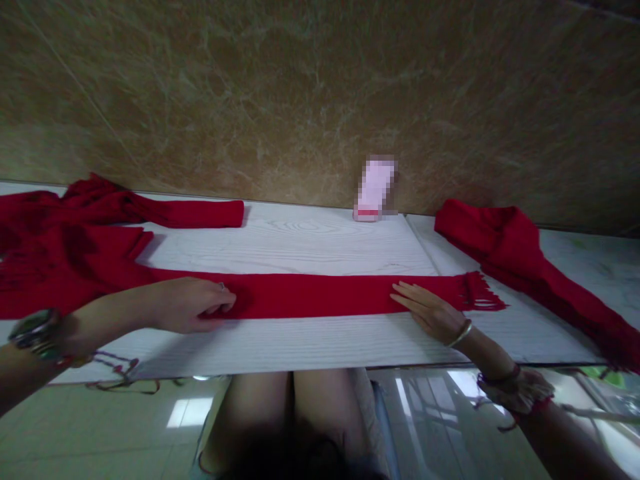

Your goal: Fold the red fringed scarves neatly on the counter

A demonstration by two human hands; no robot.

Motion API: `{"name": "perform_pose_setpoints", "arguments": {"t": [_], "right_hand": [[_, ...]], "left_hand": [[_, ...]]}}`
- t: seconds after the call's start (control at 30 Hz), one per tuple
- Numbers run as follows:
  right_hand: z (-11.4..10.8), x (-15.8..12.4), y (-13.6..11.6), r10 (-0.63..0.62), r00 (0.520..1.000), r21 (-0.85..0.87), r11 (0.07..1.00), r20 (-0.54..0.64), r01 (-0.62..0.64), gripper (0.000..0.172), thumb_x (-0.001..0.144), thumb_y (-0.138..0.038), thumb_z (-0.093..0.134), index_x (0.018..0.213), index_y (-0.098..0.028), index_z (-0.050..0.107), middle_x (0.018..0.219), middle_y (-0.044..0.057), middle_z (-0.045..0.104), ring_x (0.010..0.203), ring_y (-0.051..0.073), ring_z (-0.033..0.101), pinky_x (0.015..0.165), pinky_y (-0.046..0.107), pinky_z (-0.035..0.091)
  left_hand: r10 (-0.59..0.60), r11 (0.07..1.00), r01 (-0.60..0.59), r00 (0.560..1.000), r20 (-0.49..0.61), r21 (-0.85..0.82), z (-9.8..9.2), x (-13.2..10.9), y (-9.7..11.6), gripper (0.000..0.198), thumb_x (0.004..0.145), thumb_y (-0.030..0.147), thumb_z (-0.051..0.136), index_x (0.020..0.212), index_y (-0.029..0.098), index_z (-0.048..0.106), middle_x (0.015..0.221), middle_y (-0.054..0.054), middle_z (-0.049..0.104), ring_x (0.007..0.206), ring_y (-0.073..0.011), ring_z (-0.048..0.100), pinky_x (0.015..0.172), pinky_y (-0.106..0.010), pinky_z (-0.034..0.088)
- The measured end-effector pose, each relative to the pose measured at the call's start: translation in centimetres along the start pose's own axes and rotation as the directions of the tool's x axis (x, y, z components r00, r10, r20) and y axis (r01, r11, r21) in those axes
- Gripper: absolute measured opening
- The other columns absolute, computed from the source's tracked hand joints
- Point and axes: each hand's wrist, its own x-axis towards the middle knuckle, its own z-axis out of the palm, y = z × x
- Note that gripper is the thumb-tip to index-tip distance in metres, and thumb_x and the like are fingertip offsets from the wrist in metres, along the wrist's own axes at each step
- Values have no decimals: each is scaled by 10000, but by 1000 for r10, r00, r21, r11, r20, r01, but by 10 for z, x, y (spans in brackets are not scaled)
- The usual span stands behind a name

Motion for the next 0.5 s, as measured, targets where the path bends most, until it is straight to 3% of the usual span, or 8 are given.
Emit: {"name": "perform_pose_setpoints", "arguments": {"t": [0.07, 0.13, 0.2, 0.3, 0.4, 0.5], "right_hand": [[-4, 8, -8, 3, 1000, 40, 999, -9, -3, 480, 822, -152, 374, 1299, -198, 401, 1360, 97, 390, 1281, 221, 287, 1015, 480, 309], [-8, 22, -20, 15, 1000, 59, 998, 1, -16, 514, 828, -233, 416, 1336, -198, 340, 1394, 108, 329, 1304, 240, 224, 1025, 506, 256], [-8, 38, -34, 54, 998, 39, 998, 31, -55, 530, 849, -294, 401, 1359, -207, 290, 1413, 110, 286, 1316, 257, 178, 1023, 535, 215], [-3, 56, -48, 128, 988, -22, 992, 90, -127, 520, 871, -348, 355, 1369, -233, 261, 1422, 101, 262, 1314, 285, 170, 998, 579, 202], [3, 49, -39, 225, 966, -88, 973, 125, -216, 492, 879, -341, 330, 1361, -254, 277, 1425, 78, 263, 1311, 276, 189, 998, 566, 216], [6, 14, -2, 400, 911, -171, 909, 104, -380, 473, 880, -312, 309, 1349, -250, 307, 1420, 76, 278, 1301, 271, 222, 989, 547, 255]], "left_hand": [[66, 996, -66, 998, 2, -62, -4, 14, 9, 210, 828, 332, 430, 842, 205, 596, 773, -14, 608, 661, -138, 558, 630, -231, 420], [98, 992, -108, 984, -147, -61, -2, 36, 22, 292, 859, 379, 391, 1014, 210, 572, 1023, -62, 598, 892, -177, 559, 809, -290, 408], [153, 987, -161, 952, -266, -7, 6, 60, 37, 394, 872, 432, 367, 1188, 224, 478, 1266, -80, 475, 1128, -209, 446, 950, -343, 325], [238, 971, -223, 937, -256, 89, 24, 89, 52, 502, 881, 488, 315, 1323, 251, 322, 1417, -57, 286, 1287, -232, 244, 1028, -398, 212], [262, 961, -231, 936, -235, 150, 37, 101, 54, 512, 883, 498, 297, 1348, 285, 281, 1428, -41, 264, 1306, -249, 198, 1037, -438, 166], [279, 956, -243, 924, -260, 161, 42, 101, 48, 499, 884, 478, 302, 1353, 312, 268, 1418, -38, 286, 1295, -259, 232, 1028, -461, 171]]}}
